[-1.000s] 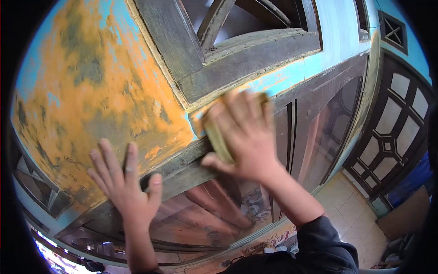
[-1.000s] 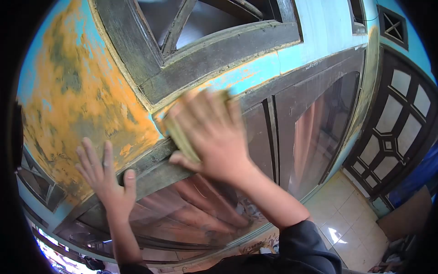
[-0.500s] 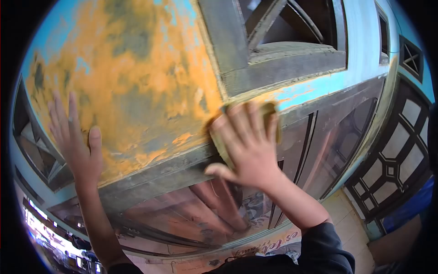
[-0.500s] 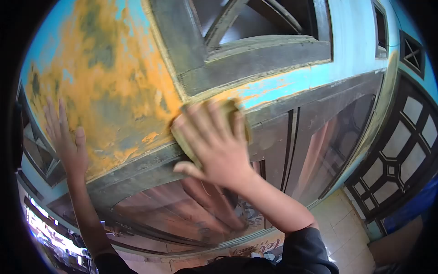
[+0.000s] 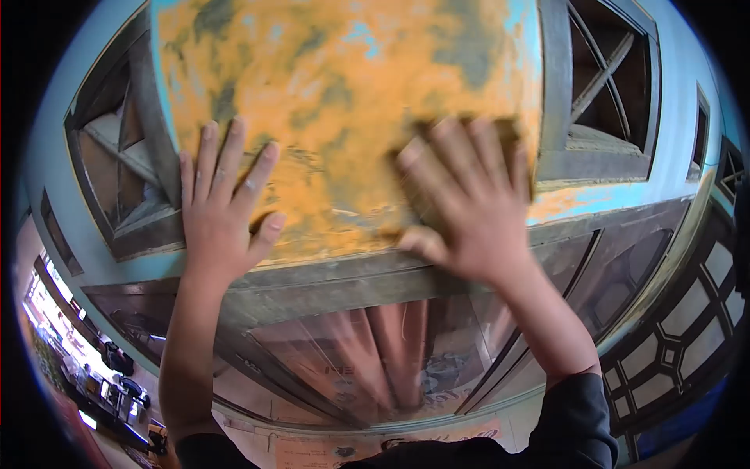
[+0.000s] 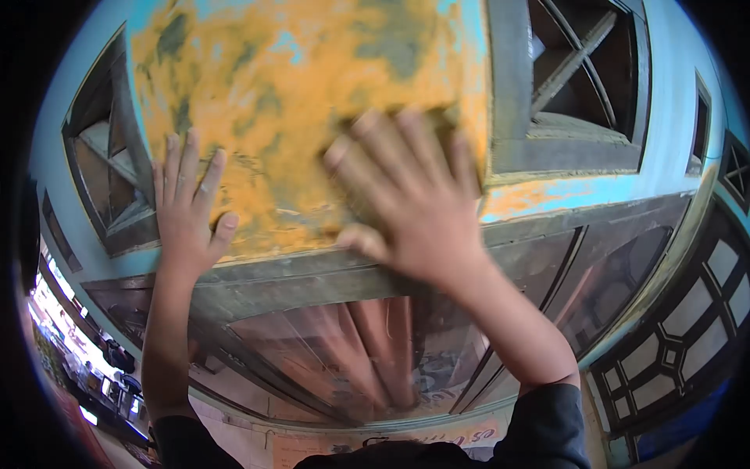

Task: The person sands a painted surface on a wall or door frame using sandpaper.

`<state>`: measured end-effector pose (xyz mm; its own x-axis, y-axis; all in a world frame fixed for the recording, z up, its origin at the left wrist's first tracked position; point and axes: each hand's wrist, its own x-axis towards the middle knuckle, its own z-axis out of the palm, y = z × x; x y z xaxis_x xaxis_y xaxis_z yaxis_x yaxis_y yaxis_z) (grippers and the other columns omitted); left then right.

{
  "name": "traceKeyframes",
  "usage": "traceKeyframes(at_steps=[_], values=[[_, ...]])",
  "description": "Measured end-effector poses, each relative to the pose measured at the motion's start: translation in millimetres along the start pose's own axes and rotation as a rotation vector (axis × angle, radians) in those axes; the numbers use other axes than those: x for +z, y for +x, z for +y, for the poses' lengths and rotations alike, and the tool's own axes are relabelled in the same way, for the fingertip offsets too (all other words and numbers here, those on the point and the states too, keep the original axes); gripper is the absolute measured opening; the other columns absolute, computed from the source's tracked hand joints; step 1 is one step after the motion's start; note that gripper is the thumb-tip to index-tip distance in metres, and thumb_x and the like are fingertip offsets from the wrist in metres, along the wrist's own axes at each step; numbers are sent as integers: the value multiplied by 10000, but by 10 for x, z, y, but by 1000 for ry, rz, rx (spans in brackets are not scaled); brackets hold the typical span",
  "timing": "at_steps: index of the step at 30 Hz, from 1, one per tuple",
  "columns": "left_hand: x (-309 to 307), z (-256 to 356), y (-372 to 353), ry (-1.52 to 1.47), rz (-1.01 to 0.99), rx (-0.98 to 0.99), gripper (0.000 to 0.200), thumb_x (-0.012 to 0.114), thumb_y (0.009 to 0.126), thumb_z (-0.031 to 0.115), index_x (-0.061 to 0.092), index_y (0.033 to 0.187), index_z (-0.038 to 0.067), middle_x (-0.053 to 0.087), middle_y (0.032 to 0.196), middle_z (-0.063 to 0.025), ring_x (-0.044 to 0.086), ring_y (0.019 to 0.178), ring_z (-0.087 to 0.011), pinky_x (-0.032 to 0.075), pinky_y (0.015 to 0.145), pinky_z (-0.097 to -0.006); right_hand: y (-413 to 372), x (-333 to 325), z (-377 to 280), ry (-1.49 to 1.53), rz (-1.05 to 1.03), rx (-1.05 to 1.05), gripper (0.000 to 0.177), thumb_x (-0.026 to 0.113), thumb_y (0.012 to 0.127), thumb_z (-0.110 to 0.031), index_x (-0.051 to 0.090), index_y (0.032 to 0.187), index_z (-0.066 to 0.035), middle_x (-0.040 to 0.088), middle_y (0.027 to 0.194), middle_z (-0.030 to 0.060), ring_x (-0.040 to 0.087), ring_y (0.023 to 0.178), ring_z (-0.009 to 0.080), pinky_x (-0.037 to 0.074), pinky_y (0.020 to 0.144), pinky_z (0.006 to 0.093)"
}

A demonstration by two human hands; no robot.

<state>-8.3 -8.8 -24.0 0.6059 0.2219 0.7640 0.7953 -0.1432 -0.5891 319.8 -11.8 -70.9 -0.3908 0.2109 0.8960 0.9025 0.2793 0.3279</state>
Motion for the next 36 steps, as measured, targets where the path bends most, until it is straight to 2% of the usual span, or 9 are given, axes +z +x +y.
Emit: traceKeyframes(at_steps=[2, 4, 8, 12, 18, 25, 28, 32, 36], values=[[51, -75, -152, -11, 8, 7, 689, 364, 1028, 620, 466, 1541, 171, 299, 1651, -212, 222, 1523, -488, 133, 1192, -679, 222, 4, 154, -74, 154, 157, 872, 425, 887, -815, 444, 1561, -264, 316, 1663, 115, 227, 1543, 403, 137, 1168, 720], [56, -99, -240, -27, 12, 1, 682, 368, 1028, 616, 470, 1537, 173, 296, 1654, -208, 220, 1523, -487, 134, 1190, -684, 288, 1, -142, -55, 121, 138, 854, 422, 897, -806, 437, 1563, -271, 310, 1664, 122, 229, 1539, 412, 140, 1169, 720], [30, -133, -372, -54, -25, -18, 665, 407, 1015, 607, 467, 1536, 200, 285, 1663, -188, 216, 1531, -471, 129, 1191, -688, 167, 194, -579, -58, -51, -265, 858, 362, 896, -838, 424, 1570, -309, 332, 1661, 80, 246, 1537, 404, 137, 1184, 692], [79, -222, -532, -76, 9, -56, 680, 448, 996, 599, 430, 1566, 228, 273, 1680, -144, 205, 1544, -442, 110, 1199, -685, 528, -12, -183, -64, 105, 99, 862, 466, 918, -765, 394, 1591, -230, 281, 1679, 101, 128, 1562, 432, 50, 1190, 709], [46, -175, -521, -100, -1, -99, 698, 480, 977, 589, 417, 1578, 238, 262, 1688, -122, 177, 1560, -412, 84, 1215, -671, 446, 51, -651, -62, -20, 68, 871, 413, 930, -778, 362, 1604, -228, 211, 1695, 155, 77, 1554, 492, 40, 1156, 760], [37, -161, -515, -105, 15, -162, 798, 469, 971, 606, 351, 1601, 131, 245, 1690, -141, 188, 1558, -409, 88, 1220, -653, 313, 113, -971, -48, -113, -88, 818, 348, 897, -841, 424, 1564, -372, 311, 1669, 75, 184, 1546, 450, 97, 1166, 742], [30, -165, -508, -99, 10, -183, 840, 457, 974, 616, 329, 1600, 71, 244, 1688, -151, 193, 1555, -412, 91, 1220, -647, 574, 63, -1007, -42, -131, -118, 859, 398, 873, -851, 450, 1559, -336, 270, 1679, 139, 143, 1546, 488, 39, 1162, 744], [27, -172, -511, -115, 35, -213, 863, 452, 978, 606, 311, 1593, 18, 255, 1679, -176, 197, 1554, -415, 92, 1219, -642, 770, 108, -1200, -35, -20, -88, 799, 333, 902, -842, 409, 1565, -402, 306, 1673, 61, 223, 1541, 423, 97, 1195, 699], [71, -185, -553, -104, 65, -265, 873, 460, 974, 583, 295, 1589, -14, 266, 1670, -197, 202, 1553, -417, 89, 1221, -635, 730, 187, -1149, -55, -59, -252, 766, 288, 921, -836, 415, 1554, -425, 313, 1672, 32, 241, 1541, 402, 134, 1199, 688]])
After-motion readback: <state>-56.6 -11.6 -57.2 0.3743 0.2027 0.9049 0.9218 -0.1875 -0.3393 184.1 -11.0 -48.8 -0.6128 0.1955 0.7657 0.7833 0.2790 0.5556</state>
